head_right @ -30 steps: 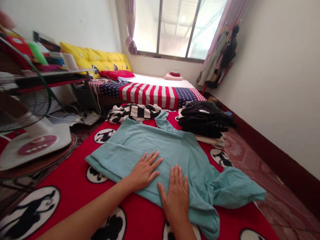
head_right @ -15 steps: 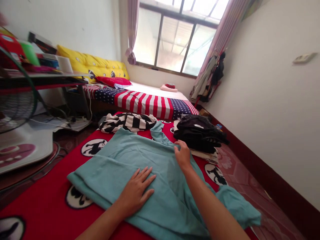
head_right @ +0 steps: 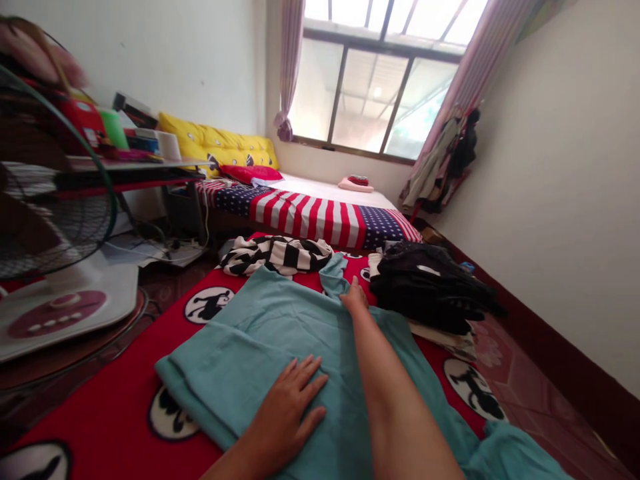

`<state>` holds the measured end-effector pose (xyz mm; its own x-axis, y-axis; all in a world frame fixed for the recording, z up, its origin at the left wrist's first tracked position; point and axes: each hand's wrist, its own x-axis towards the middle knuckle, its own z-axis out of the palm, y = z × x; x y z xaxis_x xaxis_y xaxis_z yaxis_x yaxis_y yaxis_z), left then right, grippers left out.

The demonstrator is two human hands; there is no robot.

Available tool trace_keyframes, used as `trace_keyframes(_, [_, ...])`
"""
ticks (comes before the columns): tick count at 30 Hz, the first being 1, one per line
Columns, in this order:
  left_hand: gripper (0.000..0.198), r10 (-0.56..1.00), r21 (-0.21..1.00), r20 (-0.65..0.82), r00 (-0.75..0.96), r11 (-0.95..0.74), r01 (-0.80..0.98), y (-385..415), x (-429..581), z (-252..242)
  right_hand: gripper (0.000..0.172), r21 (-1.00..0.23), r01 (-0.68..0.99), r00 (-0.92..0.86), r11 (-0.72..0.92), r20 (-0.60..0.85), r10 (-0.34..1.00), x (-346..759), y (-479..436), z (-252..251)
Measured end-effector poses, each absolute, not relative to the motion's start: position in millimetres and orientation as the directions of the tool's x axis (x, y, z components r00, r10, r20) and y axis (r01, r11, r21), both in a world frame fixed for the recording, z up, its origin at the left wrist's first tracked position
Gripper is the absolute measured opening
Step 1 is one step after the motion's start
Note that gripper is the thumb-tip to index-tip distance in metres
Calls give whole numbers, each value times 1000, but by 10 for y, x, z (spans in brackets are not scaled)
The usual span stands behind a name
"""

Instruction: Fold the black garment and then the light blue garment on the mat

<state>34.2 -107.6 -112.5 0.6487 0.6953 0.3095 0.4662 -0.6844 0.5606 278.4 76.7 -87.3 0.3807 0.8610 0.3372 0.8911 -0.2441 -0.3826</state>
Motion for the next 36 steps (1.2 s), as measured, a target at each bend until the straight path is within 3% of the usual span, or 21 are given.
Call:
trace_keyframes(4, [53, 709, 576, 334, 621, -675, 461, -1072, 354, -1161, 26, -458, 830, 481, -318, 300, 823, 2782, 669, -623])
trace_keyframes(7, [61, 747, 600, 399, 532, -651, 464, -1072, 340, -1150, 36, -506, 803, 538, -314, 390, 747, 2695, 575, -312])
trace_keyframes(10, [60, 790, 645, 530, 307, -611, 459, -1080, 283, -1086, 42, -528, 817, 525, -231, 517, 676, 2464, 332, -72])
trace_keyframes(13, [58, 784, 688, 618, 63, -577, 440, -1097, 201, -1007, 37, -499, 856, 244, 131, 616, 749, 2109, -198, -64])
trace_keyframes(14, [58, 772, 691, 635, 17, -577, 435, -1102, 178, -986, 33, -468, 838, 46, 281, 573, 818, 1992, -422, -116])
trace_keyframes(16, [58, 746, 675, 666, -15, -594, 438, -1105, 150, -957, 29, -440, 779, -312, 448, 348, 884, 1812, -865, -266])
trace_keyframes(17, [58, 731, 658, 682, -13, -606, 447, -1101, 146, -949, 24, -444, 774, -345, 451, 301, 889, 1764, -1055, -350])
trace_keyframes(19, [60, 712, 620, 702, 13, -621, 479, -1083, 158, -947, 21, -510, 766, -269, 391, 298, 916, 1767, -1325, -509])
trace_keyframes(22, [63, 723, 563, 681, 110, -615, 552, -1037, 205, -984, 22, -622, 743, 46, 248, 416, 908, 1973, -1465, -696])
trace_keyframes(25, [61, 752, 515, 629, 195, -591, 620, -986, 249, -1071, 21, -621, 775, 262, 118, 485, 835, 2219, -1445, -827])
trace_keyframes(28, [49, 780, 496, 585, 223, -562, 662, -945, 266, -1166, 22, -582, 810, 269, 71, 476, 837, 2292, -1409, -886])
trace_keyframes(32, [36, 802, 515, 547, 237, -547, 660, -915, 266, -1226, 30, -578, 806, 197, 126, 463, 864, 2104, -1322, -835])
trace_keyframes(36, [32, 795, 575, 549, 259, -584, 573, -895, 266, -1233, 58, -590, 797, 109, 130, 352, 930, 1826, -1127, -761])
